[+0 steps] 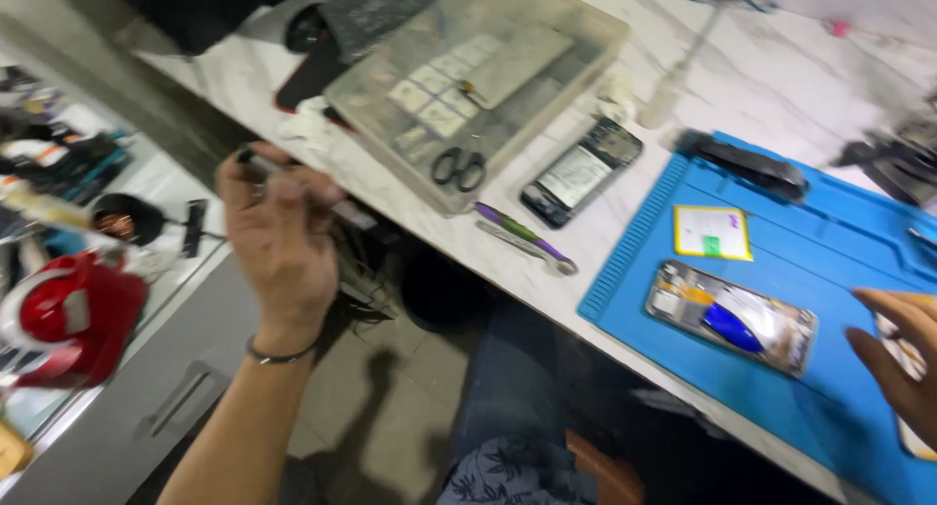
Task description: Disassembling a smartphone to remove internal components like the battery and screen.
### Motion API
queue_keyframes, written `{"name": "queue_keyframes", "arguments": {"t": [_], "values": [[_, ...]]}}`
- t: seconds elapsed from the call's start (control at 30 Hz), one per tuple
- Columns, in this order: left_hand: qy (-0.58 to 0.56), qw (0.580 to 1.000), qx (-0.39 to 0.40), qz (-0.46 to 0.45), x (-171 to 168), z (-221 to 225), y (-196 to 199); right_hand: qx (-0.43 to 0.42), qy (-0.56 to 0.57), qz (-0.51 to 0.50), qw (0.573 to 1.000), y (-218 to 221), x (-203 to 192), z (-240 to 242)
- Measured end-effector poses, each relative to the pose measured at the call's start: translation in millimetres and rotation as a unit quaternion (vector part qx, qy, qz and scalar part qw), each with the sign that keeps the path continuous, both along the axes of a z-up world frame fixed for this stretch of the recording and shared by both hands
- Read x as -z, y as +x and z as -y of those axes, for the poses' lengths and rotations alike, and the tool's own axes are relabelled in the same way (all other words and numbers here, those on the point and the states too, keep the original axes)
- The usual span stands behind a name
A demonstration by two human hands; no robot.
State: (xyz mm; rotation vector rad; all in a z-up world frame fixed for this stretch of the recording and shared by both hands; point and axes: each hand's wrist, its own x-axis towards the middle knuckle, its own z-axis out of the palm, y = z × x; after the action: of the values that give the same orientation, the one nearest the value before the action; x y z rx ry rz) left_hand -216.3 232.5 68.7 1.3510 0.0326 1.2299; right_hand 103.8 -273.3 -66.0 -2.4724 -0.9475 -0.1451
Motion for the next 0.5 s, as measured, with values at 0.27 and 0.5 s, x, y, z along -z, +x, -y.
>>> {"name": "queue_keyframes", "arguments": {"t": [0.27,0.5], "values": [[0.143,0.955,-0.148,-0.216,37.2,-31.9,-31.5,-0.079,-0.164,0.124,0.975,-50.5,-84.9,-57.3],[0.32,0.788,-0.295,-0.436,82.5,-107.8,-82.3,-0.094,-0.272,0.154,0.945,-51.7,-65.2,-82.7]]}}
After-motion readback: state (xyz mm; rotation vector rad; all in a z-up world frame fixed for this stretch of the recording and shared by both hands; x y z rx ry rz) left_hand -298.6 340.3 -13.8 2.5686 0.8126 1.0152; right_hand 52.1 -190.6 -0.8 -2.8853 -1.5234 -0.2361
